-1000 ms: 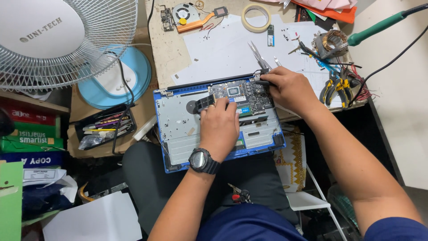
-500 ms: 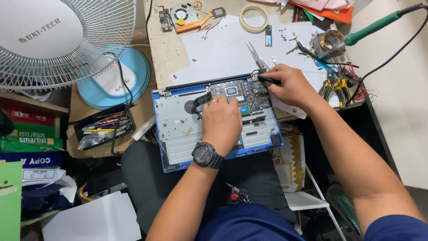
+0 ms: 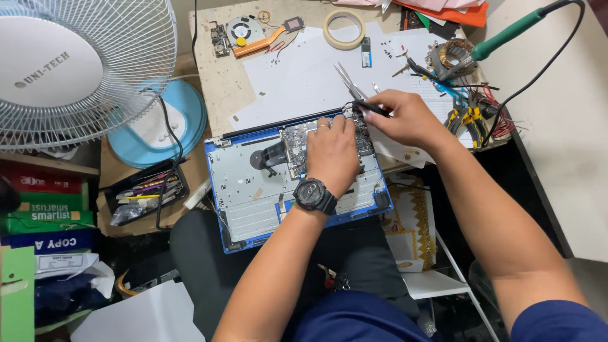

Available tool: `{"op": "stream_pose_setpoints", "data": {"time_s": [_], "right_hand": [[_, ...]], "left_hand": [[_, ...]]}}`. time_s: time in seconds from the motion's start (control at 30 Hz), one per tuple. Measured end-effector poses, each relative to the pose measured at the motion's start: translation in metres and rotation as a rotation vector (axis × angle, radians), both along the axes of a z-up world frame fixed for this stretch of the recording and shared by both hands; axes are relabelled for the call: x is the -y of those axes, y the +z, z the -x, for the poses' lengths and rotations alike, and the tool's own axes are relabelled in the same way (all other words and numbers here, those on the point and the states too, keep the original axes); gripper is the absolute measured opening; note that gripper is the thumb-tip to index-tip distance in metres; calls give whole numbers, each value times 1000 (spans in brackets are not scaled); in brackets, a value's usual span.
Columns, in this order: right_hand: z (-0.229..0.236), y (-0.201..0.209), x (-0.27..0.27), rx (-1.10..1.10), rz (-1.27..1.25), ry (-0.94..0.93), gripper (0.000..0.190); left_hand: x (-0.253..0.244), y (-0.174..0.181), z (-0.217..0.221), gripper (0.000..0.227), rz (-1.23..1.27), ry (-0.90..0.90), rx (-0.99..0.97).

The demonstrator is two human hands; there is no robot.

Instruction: The person places a motherboard into a blue laptop chassis, aligns it, and secures it. They then use a pen to mark or adjust components on the board.

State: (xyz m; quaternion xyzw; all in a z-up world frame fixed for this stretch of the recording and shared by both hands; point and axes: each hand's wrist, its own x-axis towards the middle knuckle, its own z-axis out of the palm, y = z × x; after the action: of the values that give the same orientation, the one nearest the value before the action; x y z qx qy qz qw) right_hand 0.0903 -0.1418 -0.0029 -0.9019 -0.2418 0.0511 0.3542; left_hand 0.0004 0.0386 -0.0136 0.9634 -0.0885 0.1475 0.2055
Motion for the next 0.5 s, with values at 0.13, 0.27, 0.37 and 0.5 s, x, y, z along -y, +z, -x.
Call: {"op": "stream_pose_setpoints", "data": {"time_s": [0.13, 0.27, 0.37, 0.5], "right_hand": [[0, 9, 7, -26, -225, 3, 20], [4, 15, 2, -99, -538, -5, 20], [7, 11, -2, -159, -671, -70, 20], [11, 4, -8, 12, -630, -75, 31]], "left_hand": [[-1, 0, -1, 31, -32, 9, -30], [0, 1, -1, 34, -34, 1, -18], [-1, 3, 1, 34, -19, -3, -17], [-1, 3, 0, 37, -21, -5, -28]]}}
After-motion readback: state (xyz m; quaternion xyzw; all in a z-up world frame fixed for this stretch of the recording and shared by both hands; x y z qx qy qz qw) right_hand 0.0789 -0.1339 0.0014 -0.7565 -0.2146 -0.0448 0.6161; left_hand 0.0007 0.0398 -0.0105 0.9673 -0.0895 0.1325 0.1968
